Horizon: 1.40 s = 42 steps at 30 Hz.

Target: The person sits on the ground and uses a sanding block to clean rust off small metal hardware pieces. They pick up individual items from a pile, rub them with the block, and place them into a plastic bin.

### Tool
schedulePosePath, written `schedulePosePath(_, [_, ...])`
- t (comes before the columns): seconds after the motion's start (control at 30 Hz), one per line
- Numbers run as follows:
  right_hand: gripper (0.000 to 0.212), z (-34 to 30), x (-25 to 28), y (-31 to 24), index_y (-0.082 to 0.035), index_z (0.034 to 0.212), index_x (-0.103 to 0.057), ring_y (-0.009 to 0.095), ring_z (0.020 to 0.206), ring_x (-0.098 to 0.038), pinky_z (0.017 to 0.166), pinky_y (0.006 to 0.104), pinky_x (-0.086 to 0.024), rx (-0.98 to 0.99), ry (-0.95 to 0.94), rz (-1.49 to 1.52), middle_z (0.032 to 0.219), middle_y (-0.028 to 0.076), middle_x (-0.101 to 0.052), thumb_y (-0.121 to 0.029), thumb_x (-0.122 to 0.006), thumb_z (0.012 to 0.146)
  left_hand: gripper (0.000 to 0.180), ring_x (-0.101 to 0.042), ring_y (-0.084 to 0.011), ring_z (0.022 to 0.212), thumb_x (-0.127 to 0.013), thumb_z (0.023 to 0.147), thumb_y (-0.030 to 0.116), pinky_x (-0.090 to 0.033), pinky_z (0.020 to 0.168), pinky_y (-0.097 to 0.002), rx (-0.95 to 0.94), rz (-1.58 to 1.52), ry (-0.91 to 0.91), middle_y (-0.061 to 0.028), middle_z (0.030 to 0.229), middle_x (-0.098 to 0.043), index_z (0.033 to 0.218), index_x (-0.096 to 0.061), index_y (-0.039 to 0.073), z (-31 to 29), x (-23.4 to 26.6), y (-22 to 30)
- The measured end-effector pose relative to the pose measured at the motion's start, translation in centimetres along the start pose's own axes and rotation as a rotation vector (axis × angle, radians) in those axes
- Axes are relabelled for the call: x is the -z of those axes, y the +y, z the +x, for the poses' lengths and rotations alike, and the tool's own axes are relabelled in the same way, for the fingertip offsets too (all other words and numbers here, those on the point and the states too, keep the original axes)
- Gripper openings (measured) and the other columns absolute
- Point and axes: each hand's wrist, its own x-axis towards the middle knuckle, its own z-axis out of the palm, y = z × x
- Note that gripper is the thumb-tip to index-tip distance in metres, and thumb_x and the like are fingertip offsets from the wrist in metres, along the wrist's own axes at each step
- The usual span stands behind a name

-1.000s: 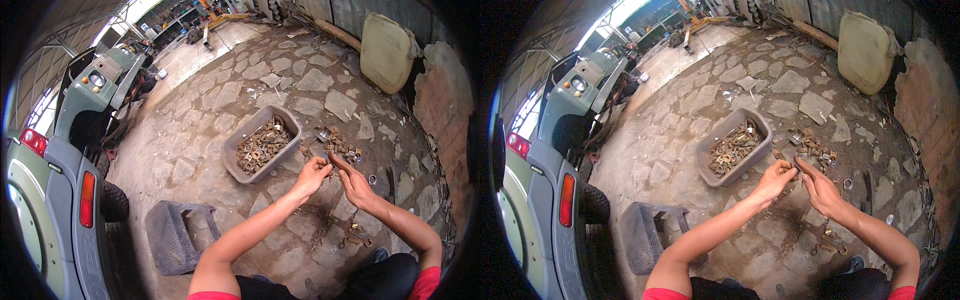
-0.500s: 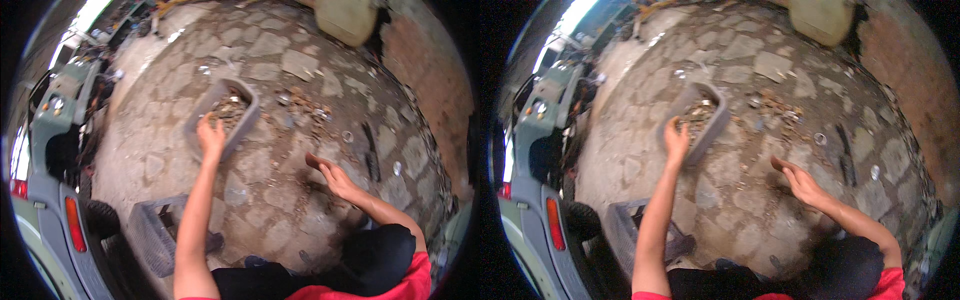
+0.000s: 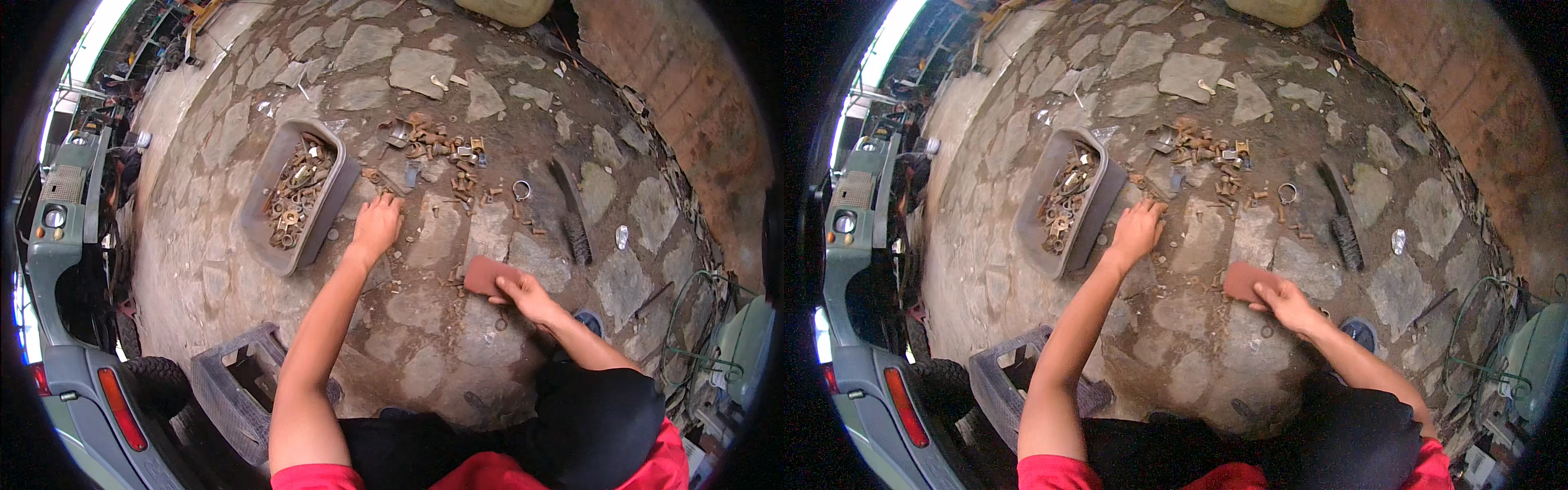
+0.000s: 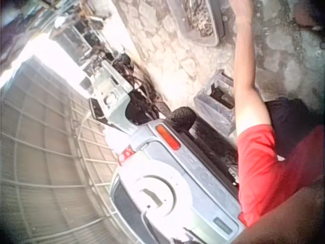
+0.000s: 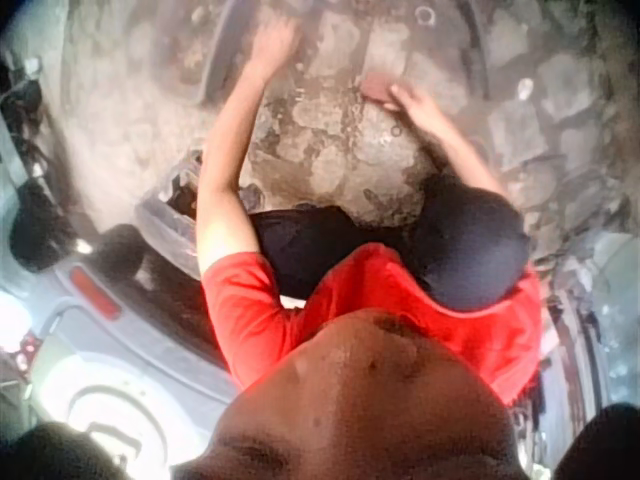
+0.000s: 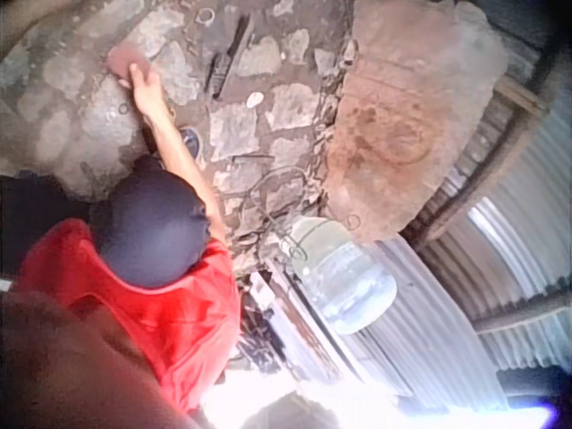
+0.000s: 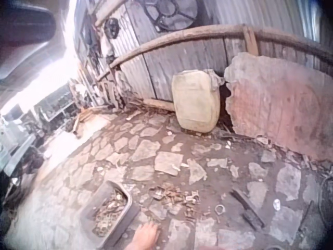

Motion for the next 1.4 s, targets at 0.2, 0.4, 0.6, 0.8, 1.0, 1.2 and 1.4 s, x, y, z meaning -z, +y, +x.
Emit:
schedulePosePath(0.2, [0.038,-1.3,-1.3,0.3,0.002,0.132,-0.052,0.012,0.103,-0.060,0.091,0.0282,-0.049,-0.076,-0.159,-0.105,0.121,0.006,-0.063,-0.021,-0.052,0.101,0.026,-0.060,-0.0322,0.105,-0.058,0.082,0.006,-0.048,0.087,-0.0456,0.055,0.074,-0.012,-0.0135,0.108,-0.063,0.108,-0.062,0.011,1.5,-4.2,-1.7])
schedulePosePath(0.4, [0.035,-1.0,-2.4,2.0,0.001,0.130,-0.054,0.012,0.102,-0.060,0.089,0.0277,-0.050,-0.105,-0.164,-0.049,0.118,0.005,-0.065,-0.017,-0.053,0.100,0.019,-0.056,-0.0314,0.111,-0.054,0.086,0.010,-0.046,0.089,-0.0468,0.038,0.059,0.040,-0.0126,0.110,-0.061,0.104,-0.060,0.007,1.9,-4.3,-2.3])
schedulePosePath(0.6, [0.033,0.9,-2.8,2.8,0.002,0.129,-0.053,0.017,0.106,-0.062,0.087,0.0321,-0.054,-0.036,-0.007,-0.024,0.121,0.008,-0.063,-0.013,-0.051,0.100,0.024,-0.058,-0.0304,0.105,-0.066,0.083,0.016,-0.047,0.088,-0.0439,-0.029,-0.153,0.057,-0.0123,0.106,-0.062,0.102,-0.059,0.004,1.2,-3.1,-1.7])
schedulePosePath(0.8, [0.034,3.7,-2.1,1.6,0.004,0.127,-0.055,0.014,0.098,-0.063,0.082,0.0283,-0.054,0.140,0.171,-0.073,0.116,0.007,-0.066,-0.016,-0.050,0.100,0.034,-0.063,-0.0178,0.085,-0.074,0.082,0.018,-0.051,0.076,-0.0323,0.253,-1.000,-0.257,-0.0071,0.097,-0.064,0.108,-0.059,0.003,-1.1,-1.9,5.3])
schedulePosePath(1.0, [0.035,4.8,-2.7,1.8,0.002,0.133,-0.052,0.014,0.102,-0.061,0.083,0.0281,-0.053,0.279,0.206,-0.249,0.120,0.008,-0.064,-0.014,-0.047,0.102,0.036,-0.063,-0.0136,0.084,-0.073,0.086,0.015,-0.051,0.075,-0.0282,0.403,-1.345,-0.372,-0.0056,0.093,-0.064,0.114,-0.057,0.001,-3.1,-2.2,9.7])
schedulePosePath(1.2, [0.043,4.2,-4.2,1.5,-0.005,0.145,-0.038,0.019,0.111,-0.059,0.086,0.0292,-0.052,0.163,0.298,0.059,0.131,0.011,-0.056,-0.014,-0.042,0.103,0.025,-0.064,-0.0132,0.082,-0.071,0.088,0.012,-0.052,0.073,-0.0272,0.560,-1.498,-0.401,-0.0084,0.090,-0.066,0.105,-0.057,0.000,-3.5,-1.0,10.1])
schedulePosePath(1.4, [0.050,3.1,-4.6,0.4,-0.012,0.150,-0.031,0.028,0.114,-0.059,0.095,0.0361,-0.049,0.433,0.312,-0.393,0.133,0.018,-0.054,-0.010,-0.042,0.101,0.020,-0.062,-0.0123,0.078,-0.070,0.089,0.013,-0.051,0.069,-0.0269,0.549,-1.555,-0.354,-0.0073,0.085,-0.066,0.099,-0.059,0.000,-3.1,-0.4,11.4])
